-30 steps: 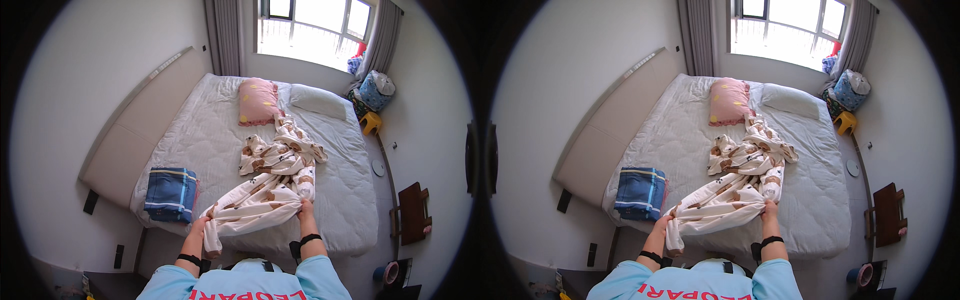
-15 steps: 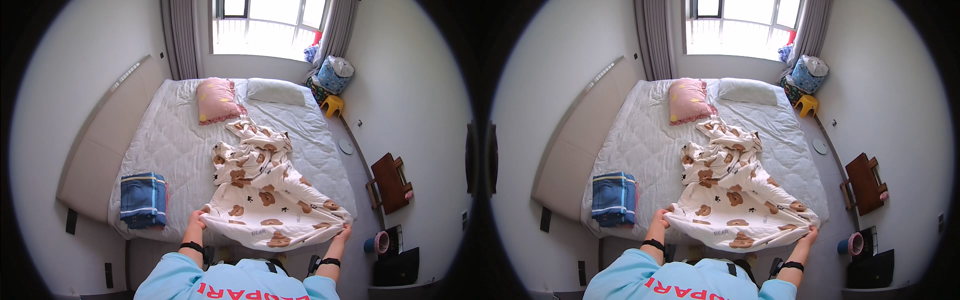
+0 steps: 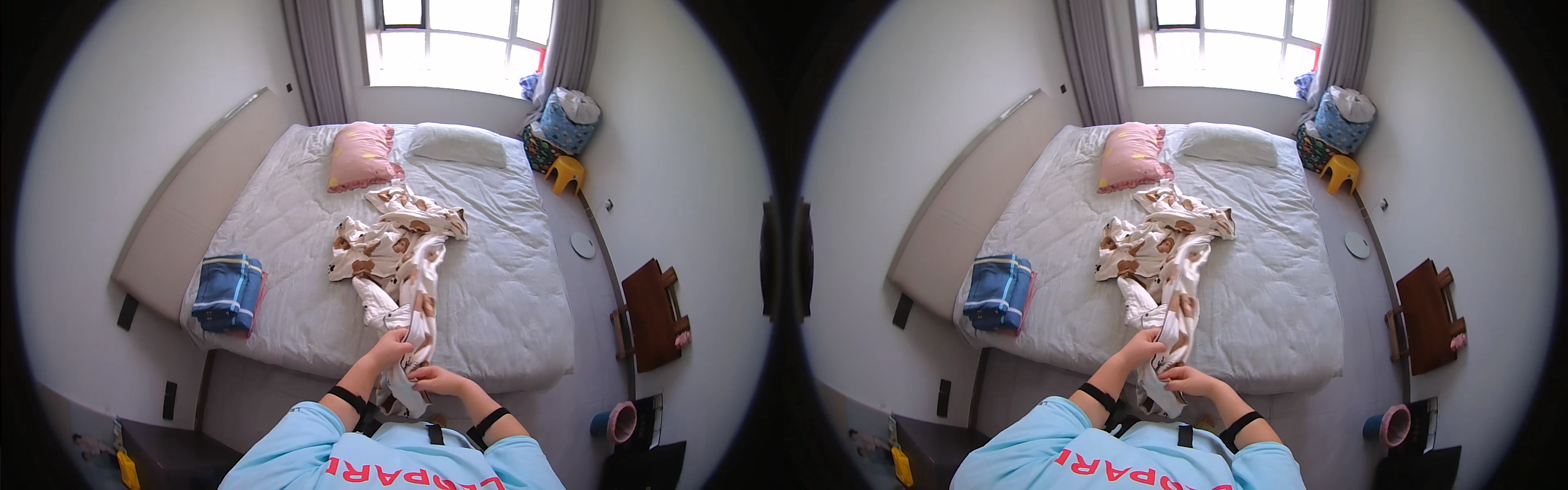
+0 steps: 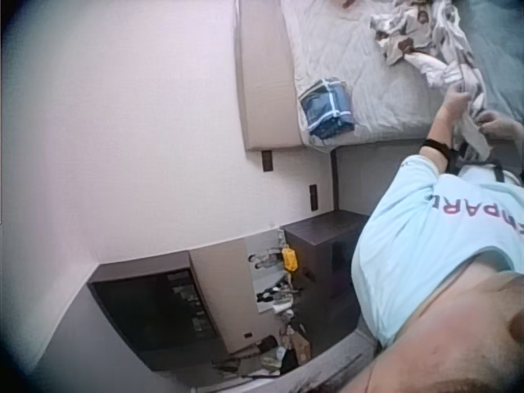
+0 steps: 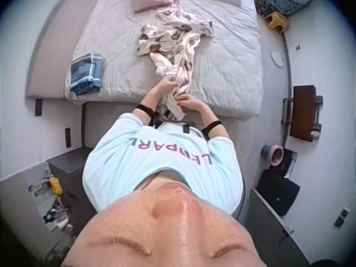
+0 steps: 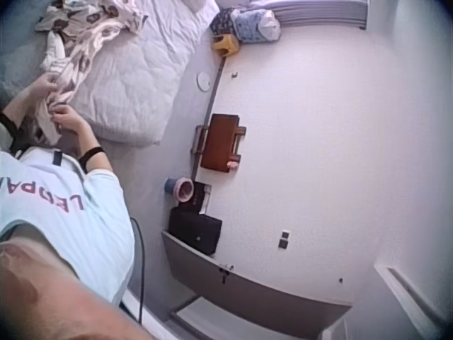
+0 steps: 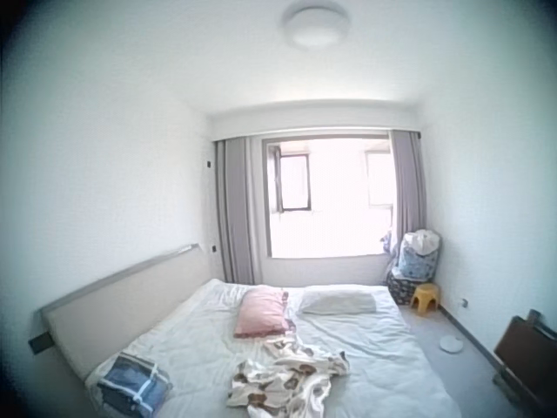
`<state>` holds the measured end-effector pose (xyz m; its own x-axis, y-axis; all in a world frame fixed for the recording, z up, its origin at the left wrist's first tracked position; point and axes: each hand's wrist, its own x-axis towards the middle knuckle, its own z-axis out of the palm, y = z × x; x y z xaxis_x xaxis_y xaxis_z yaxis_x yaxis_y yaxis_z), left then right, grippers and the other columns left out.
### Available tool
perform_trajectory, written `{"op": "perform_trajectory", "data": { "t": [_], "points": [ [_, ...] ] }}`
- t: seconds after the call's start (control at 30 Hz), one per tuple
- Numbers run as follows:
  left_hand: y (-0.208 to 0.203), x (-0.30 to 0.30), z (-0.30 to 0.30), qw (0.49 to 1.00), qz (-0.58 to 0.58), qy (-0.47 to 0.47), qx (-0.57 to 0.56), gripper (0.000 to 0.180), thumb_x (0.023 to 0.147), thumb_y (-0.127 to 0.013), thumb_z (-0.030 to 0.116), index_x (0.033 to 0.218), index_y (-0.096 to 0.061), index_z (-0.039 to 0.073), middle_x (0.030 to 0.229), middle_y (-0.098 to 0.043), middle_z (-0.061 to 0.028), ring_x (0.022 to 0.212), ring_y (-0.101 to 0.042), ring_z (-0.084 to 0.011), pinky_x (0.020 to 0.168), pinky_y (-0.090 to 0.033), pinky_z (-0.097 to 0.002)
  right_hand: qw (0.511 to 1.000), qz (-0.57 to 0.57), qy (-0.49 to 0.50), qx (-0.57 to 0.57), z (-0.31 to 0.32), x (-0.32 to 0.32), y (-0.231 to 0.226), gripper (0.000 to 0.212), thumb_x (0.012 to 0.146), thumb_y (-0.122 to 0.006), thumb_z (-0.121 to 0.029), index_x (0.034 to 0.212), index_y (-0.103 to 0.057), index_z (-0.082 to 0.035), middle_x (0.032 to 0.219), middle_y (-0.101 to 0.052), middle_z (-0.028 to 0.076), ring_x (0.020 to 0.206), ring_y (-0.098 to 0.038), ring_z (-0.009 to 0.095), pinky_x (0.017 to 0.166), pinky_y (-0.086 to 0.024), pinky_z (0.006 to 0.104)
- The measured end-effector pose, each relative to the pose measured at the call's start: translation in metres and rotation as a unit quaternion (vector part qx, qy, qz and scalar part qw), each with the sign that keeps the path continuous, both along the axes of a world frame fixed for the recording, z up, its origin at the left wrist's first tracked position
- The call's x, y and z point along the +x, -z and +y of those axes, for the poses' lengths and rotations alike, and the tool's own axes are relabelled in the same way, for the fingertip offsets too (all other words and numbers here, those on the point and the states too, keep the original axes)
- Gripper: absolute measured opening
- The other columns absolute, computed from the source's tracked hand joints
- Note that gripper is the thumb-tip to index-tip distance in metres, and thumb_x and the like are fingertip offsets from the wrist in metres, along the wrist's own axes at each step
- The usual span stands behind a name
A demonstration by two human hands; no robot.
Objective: Fold a blue striped pillowcase and a teddy-bear patterned duvet cover on a bed.
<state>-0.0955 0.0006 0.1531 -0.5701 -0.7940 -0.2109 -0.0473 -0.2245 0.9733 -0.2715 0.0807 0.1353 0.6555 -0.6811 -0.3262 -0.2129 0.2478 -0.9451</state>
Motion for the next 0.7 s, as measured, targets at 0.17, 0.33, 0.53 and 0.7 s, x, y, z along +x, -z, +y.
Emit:
{"op": "perform_trajectory", "data": {
  "t": [0.17,0.33,0.53,0.7],
  "points": [
    [-0.058,0.004,0.061,0.978,-0.041,0.192,0.064,0.019,0.071,-0.054,-0.005,0.088,-0.061,-0.003,0.077,-0.060,0.0012,0.072,-0.053,-0.0086,0.066,-0.044,-0.0234,0.854,-0.256,0.385,0.238,-0.042,-0.064,0.048,0.048,0.084,-0.053,-0.031,0.123,-0.042,-0.006,0.111,-0.053,0.012,0.102,-0.053,0.023,0.086,-0.045,0.0345],
    [-0.095,0.008,0.093,0.918,-0.149,0.344,-0.129,0.012,0.069,-0.062,0.003,0.079,-0.059,-0.002,0.063,-0.054,-0.0043,0.062,-0.047,-0.0101,0.059,-0.039,-0.0277,0.844,-0.229,0.410,0.260,-0.096,-0.046,0.105,0.046,0.084,-0.058,-0.030,0.117,-0.038,-0.005,0.098,-0.052,0.011,0.083,-0.057,0.022,0.071,-0.050,0.0372],
    [-0.085,0.056,0.047,0.984,-0.116,0.138,-0.012,0.020,0.083,-0.061,0.019,0.093,-0.062,0.002,0.079,-0.057,0.0015,0.073,-0.048,-0.0068,0.067,-0.040,-0.0232,0.800,-0.247,0.503,0.214,-0.131,-0.035,0.093,0.033,0.061,-0.039,0.009,0.092,-0.046,-0.003,0.076,-0.053,0.011,0.060,-0.053,0.023,0.051,-0.048,0.0325],
    [-0.064,0.080,-0.012,0.974,0.053,-0.146,0.167,0.046,0.088,-0.052,0.035,0.121,-0.050,0.003,0.089,-0.060,-0.0009,0.080,-0.055,-0.0086,0.075,-0.041,-0.0214,0.861,-0.318,0.396,0.010,-0.125,-0.059,-0.085,0.037,0.066,-0.043,0.007,0.099,-0.054,-0.004,0.087,-0.059,0.008,0.071,-0.059,0.020,0.064,-0.051,0.0316]
  ]
}}
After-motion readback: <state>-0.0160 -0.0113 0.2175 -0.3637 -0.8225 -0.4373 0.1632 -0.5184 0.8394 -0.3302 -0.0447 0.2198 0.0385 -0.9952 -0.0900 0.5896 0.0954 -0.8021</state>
